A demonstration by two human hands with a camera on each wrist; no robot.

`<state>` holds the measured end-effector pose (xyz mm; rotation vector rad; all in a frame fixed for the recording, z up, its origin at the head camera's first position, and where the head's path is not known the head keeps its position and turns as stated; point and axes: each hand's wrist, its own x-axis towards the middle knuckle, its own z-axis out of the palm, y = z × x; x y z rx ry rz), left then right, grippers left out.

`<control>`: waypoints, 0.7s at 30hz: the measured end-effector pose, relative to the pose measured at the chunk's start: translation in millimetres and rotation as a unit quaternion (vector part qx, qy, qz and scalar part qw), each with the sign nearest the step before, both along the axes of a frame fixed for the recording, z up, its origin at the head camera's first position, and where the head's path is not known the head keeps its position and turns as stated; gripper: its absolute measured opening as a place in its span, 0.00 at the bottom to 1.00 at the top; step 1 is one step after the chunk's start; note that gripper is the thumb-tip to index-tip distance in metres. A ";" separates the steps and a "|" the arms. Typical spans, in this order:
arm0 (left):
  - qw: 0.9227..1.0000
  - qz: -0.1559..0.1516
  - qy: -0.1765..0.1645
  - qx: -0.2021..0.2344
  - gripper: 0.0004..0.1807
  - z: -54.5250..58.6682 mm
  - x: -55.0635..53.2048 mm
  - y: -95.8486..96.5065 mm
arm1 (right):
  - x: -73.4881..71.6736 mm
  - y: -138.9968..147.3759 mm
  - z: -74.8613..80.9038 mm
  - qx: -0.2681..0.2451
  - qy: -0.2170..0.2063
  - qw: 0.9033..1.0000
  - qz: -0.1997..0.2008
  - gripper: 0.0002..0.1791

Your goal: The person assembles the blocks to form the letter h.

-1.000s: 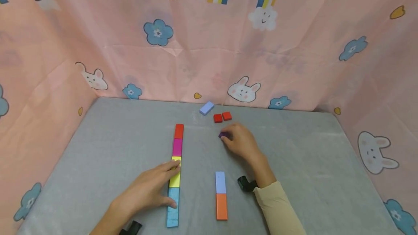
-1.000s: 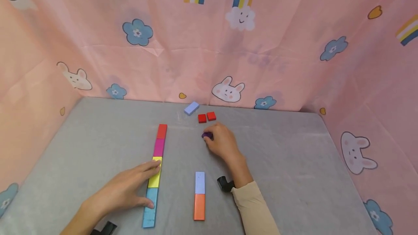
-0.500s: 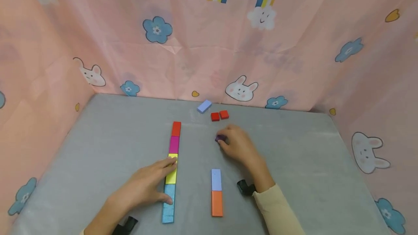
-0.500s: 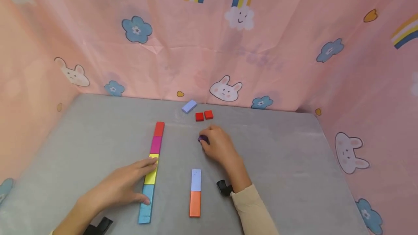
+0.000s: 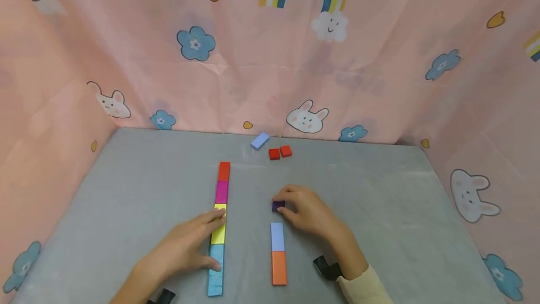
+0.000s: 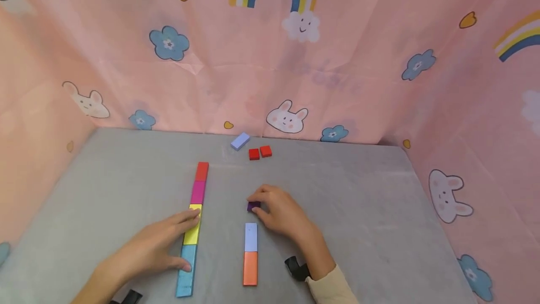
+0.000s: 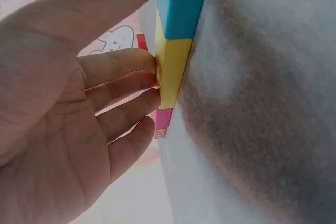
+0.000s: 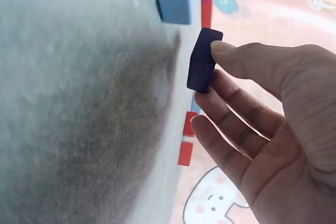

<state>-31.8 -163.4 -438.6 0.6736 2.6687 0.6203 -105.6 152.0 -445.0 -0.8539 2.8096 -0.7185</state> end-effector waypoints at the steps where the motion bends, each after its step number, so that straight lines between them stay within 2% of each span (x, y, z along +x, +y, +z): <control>1: 1.000 0.003 -0.001 0.000 0.55 0.2 0.2 0.2 | 1.4 0.2 0.6 -0.002 -0.004 1.000 0.001 0.13; 7: 1.000 0.004 -0.013 0.003 0.55 1.9 -2.0 1.5 | 5.2 2.1 3.2 -0.006 -0.017 1.000 0.009 0.12; 13: 1.000 0.012 -0.019 -0.006 0.56 2.3 -1.5 -0.3 | 7.5 0.3 0.7 -0.006 -0.051 0.998 0.027 0.13; 21: 1.000 0.017 -0.022 -0.002 0.56 2.4 -1.0 -0.8 | 8.2 -1.1 -1.0 -0.005 -0.065 0.998 0.025 0.14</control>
